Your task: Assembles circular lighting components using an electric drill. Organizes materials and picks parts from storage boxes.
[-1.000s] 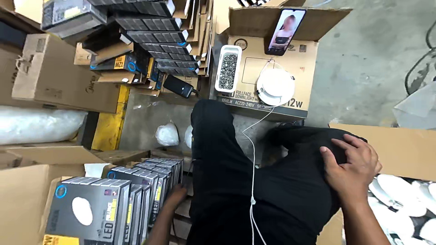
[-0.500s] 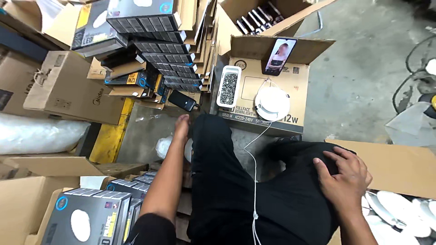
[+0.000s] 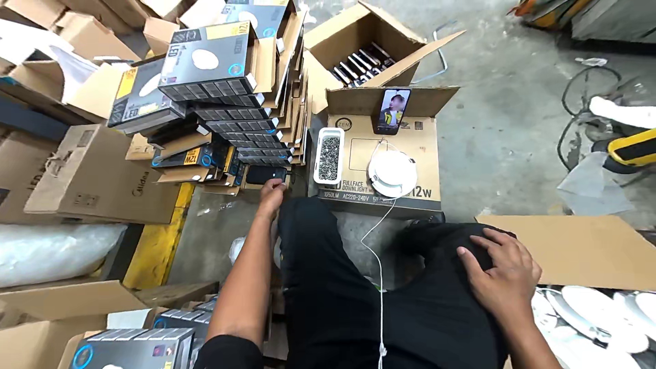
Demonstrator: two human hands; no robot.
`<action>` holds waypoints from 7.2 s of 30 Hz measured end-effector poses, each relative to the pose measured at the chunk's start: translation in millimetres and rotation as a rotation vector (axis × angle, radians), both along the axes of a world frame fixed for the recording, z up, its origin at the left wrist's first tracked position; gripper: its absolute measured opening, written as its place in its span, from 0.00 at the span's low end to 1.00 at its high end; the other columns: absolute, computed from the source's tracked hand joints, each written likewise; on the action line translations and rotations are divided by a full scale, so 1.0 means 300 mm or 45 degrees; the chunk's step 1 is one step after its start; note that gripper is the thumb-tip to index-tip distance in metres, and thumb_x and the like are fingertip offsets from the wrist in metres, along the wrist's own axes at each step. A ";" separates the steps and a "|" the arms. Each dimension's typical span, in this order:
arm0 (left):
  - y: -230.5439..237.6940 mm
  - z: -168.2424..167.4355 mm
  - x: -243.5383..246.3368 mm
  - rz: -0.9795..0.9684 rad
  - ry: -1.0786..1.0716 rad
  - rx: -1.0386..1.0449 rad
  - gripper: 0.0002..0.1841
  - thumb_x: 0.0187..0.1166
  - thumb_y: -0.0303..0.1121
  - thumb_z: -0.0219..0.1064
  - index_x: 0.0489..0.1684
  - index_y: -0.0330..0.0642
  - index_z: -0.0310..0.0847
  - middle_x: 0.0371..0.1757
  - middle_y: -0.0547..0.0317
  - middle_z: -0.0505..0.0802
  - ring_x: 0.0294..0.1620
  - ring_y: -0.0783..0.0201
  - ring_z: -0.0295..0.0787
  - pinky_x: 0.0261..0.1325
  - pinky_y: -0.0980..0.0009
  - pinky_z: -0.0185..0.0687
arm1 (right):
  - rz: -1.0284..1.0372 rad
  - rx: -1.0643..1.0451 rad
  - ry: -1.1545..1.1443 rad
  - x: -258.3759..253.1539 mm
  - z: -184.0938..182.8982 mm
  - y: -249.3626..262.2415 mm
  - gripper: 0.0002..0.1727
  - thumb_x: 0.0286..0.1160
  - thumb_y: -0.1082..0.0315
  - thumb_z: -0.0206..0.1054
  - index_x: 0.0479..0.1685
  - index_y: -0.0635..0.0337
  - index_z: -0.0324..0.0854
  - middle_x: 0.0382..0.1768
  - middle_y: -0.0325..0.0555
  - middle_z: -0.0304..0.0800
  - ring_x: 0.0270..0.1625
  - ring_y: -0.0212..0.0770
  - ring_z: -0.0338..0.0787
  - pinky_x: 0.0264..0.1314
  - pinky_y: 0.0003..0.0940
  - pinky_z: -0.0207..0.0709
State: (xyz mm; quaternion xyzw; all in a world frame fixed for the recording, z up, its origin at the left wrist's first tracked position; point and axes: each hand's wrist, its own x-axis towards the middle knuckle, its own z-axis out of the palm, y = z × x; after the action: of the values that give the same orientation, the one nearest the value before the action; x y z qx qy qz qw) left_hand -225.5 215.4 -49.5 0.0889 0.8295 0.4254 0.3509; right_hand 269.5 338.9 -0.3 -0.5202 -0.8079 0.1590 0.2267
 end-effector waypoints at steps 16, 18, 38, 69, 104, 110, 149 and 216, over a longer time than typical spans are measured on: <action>0.494 0.182 0.390 -1.264 1.156 0.066 0.18 0.85 0.40 0.63 0.63 0.39 0.87 0.60 0.41 0.91 0.67 0.38 0.83 0.69 0.36 0.74 | -0.695 -0.235 0.692 0.313 -0.025 -0.109 0.29 0.77 0.62 0.64 0.73 0.74 0.73 0.75 0.69 0.76 0.74 0.49 0.80 0.73 0.41 0.77; 0.534 0.152 0.464 -1.376 1.038 0.129 0.20 0.85 0.43 0.64 0.65 0.40 0.85 0.62 0.43 0.90 0.67 0.40 0.84 0.69 0.37 0.75 | -0.970 -0.246 0.458 0.482 -0.071 -0.210 0.33 0.78 0.62 0.67 0.78 0.73 0.68 0.82 0.73 0.66 0.85 0.58 0.68 0.84 0.49 0.65; 0.711 -0.051 0.666 -1.284 1.025 -0.297 0.55 0.55 0.74 0.75 0.83 0.46 0.69 0.76 0.37 0.80 0.74 0.35 0.77 0.67 0.33 0.72 | -2.088 -0.618 0.472 0.789 -0.283 -0.452 0.54 0.67 0.60 0.78 0.90 0.72 0.46 0.84 0.68 0.64 0.87 0.57 0.68 0.88 0.52 0.62; 0.577 0.081 0.683 -0.523 0.129 0.310 0.47 0.64 0.55 0.82 0.76 0.37 0.60 0.58 0.42 0.87 0.51 0.51 0.89 0.53 0.48 0.88 | -2.061 -0.251 0.713 0.859 -0.237 -0.438 0.65 0.51 0.83 0.77 0.93 0.67 0.33 0.86 0.62 0.63 0.85 0.48 0.72 0.83 0.40 0.72; 0.048 0.267 1.019 -1.710 -0.193 0.262 0.42 0.67 0.63 0.75 0.80 0.48 0.75 0.68 0.53 0.87 0.65 0.62 0.86 0.69 0.57 0.84 | 0.156 -0.999 1.560 0.228 0.317 -0.409 0.21 0.68 0.61 0.73 0.62 0.55 0.86 0.55 0.50 0.92 0.43 0.38 0.92 0.49 0.31 0.87; -0.064 0.311 1.121 -1.648 -0.166 0.222 0.35 0.79 0.58 0.66 0.78 0.42 0.76 0.69 0.47 0.86 0.65 0.54 0.87 0.67 0.48 0.84 | 0.250 -1.207 1.608 0.216 0.348 -0.393 0.22 0.73 0.57 0.72 0.64 0.55 0.86 0.57 0.51 0.92 0.43 0.38 0.92 0.47 0.31 0.88; 0.471 0.050 0.222 -0.965 1.306 -0.478 0.08 0.73 0.31 0.69 0.43 0.40 0.93 0.90 0.36 0.62 0.91 0.30 0.47 0.84 0.32 0.54 | 0.308 -1.227 1.479 0.194 0.263 -0.383 0.20 0.74 0.58 0.72 0.65 0.49 0.87 0.54 0.48 0.94 0.42 0.36 0.93 0.46 0.30 0.88; -0.015 0.312 0.930 -0.091 -1.594 1.327 0.05 0.73 0.31 0.76 0.39 0.41 0.90 0.43 0.47 0.95 0.47 0.55 0.95 0.59 0.57 0.89 | 0.549 -1.338 1.697 0.121 0.324 -0.436 0.22 0.78 0.56 0.70 0.67 0.54 0.84 0.56 0.50 0.92 0.43 0.36 0.92 0.46 0.29 0.88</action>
State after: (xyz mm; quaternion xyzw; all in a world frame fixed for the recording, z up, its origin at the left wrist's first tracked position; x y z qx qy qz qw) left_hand 53.4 210.8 44.2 0.0128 0.1718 0.7161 0.6764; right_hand 305.6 208.0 96.8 -0.1922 -0.4101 0.8211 0.3474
